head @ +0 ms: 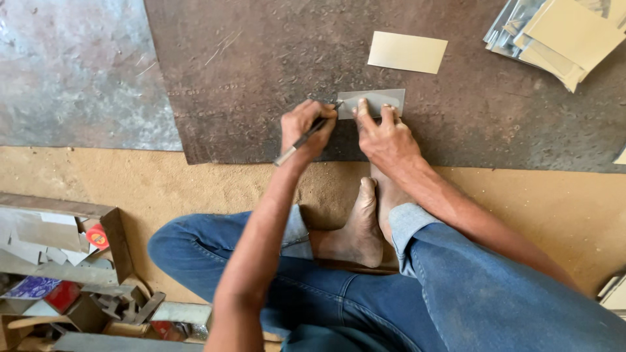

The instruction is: The person sits on the floor and sorts through a stack of printed paper pieces, marking individual pieces with a pen and trimming or separating them by hand, placing finished pieces aside and stacking others. At the end the person handles cut triangular paper pieces and aligns them together.

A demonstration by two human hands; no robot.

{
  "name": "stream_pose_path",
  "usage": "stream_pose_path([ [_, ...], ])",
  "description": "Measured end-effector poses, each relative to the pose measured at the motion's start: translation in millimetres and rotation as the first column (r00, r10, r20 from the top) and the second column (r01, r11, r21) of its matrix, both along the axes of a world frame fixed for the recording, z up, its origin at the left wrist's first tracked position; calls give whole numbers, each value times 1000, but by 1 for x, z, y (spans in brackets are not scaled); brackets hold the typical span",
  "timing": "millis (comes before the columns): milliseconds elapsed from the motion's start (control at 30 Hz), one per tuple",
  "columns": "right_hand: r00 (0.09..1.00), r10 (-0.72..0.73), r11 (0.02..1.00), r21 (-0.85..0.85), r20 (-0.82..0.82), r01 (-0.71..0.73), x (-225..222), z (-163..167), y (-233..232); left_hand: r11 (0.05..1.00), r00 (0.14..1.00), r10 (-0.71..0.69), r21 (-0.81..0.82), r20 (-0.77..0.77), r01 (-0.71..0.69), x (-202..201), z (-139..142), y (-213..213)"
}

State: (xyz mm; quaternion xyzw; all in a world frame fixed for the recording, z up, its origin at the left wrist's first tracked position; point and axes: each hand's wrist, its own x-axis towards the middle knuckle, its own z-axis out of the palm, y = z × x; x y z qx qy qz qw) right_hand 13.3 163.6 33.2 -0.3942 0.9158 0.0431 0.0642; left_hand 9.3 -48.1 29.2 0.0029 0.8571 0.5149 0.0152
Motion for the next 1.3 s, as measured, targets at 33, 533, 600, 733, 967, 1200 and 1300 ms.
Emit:
stream_pose_path([
  [33,1000,-13,1000,-8,2,13,-1,2,0,997,997,72,26,-35,-71,8,-1,10],
  [533,999,-19,1000,-17,-27,18,-10,3,2,870,863,492,24,-115,-493,52,-11,76],
  [600,1000,-16,999,-40,-19,15,-12,1,2,884,877,467,37,-116,-466,51,-10,73],
  [733,1000,1,999,-48,-9,-2,-21,1,2,875,869,483,106,-104,-473,45,-9,67],
  [967,974,114,992,-69,195,-102,-65,15,7,893,892,446,96,-78,-439,41,-5,62],
  [1200,944,276,952,81,182,-294,-122,25,13,941,943,321,139,-89,-307,50,10,92],
  [1300,921,355,928,59,162,-368,-136,25,15,943,960,276,211,-56,-258,42,7,119],
])
